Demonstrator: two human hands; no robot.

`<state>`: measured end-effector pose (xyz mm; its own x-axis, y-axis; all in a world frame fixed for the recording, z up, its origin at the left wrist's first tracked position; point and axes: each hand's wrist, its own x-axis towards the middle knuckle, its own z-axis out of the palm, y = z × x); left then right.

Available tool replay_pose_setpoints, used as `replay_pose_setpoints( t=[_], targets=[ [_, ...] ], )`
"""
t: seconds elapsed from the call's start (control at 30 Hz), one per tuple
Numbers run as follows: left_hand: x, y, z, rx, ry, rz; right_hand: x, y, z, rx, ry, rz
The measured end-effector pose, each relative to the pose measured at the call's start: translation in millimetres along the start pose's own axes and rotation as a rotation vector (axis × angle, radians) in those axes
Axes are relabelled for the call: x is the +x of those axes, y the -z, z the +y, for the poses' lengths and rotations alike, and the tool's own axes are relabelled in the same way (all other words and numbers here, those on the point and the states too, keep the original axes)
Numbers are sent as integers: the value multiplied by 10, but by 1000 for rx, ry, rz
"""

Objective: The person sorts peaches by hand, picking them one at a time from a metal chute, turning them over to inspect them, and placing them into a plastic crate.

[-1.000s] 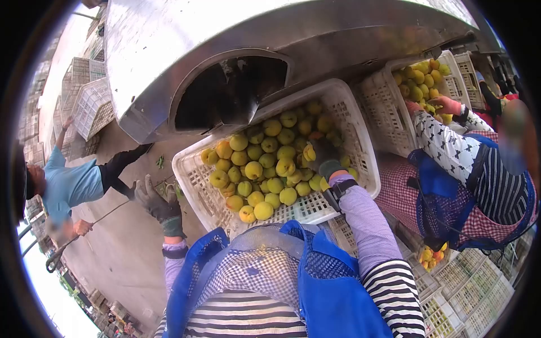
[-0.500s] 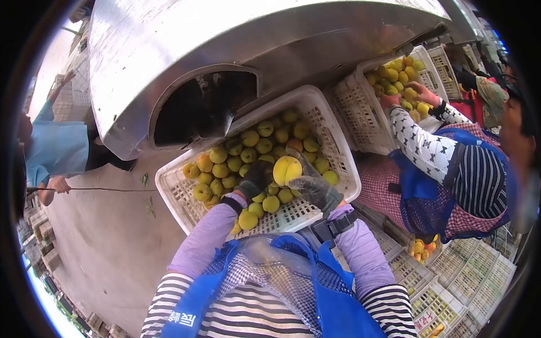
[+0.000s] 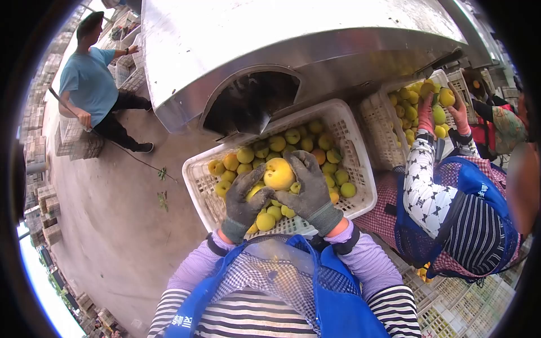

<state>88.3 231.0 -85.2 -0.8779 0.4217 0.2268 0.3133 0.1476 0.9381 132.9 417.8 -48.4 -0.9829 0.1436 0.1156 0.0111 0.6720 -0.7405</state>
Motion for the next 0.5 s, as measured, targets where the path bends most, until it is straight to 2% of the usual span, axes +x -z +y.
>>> replay_pose_setpoints(
  t=[0.03, 0.13, 0.23, 0.27, 0.33, 0.37, 0.4, 0.43, 0.5],
  targets=[
    [9, 3, -13, 53, -52, 46, 46, 12, -41, -69, 14, 9],
    [83, 103, 46, -195, 270, 64, 207, 11, -187, -267, 83, 66],
    [145, 223, 124, -572, 474, 257, 552, -21, -341, -402, 143, 123],
    [142, 272, 111, -644, 551, 262, 700, -38, -379, -422, 134, 116],
    [95, 344, 84, -480, 410, 163, 1014, -121, -382, -404, 117, 122],
    [92, 372, 117, -391, 344, 115, 1204, -126, -418, -414, 31, 58],
    [164, 417, 187, -1185, 622, 229, 1375, -142, -473, -424, -54, -7],
    [166, 429, 188, -1270, 646, 226, 1503, -148, -502, -433, -141, -73],
    [172, 426, 193, -1444, 677, 217, 1713, -203, -475, -504, -95, 50]
  ],
)
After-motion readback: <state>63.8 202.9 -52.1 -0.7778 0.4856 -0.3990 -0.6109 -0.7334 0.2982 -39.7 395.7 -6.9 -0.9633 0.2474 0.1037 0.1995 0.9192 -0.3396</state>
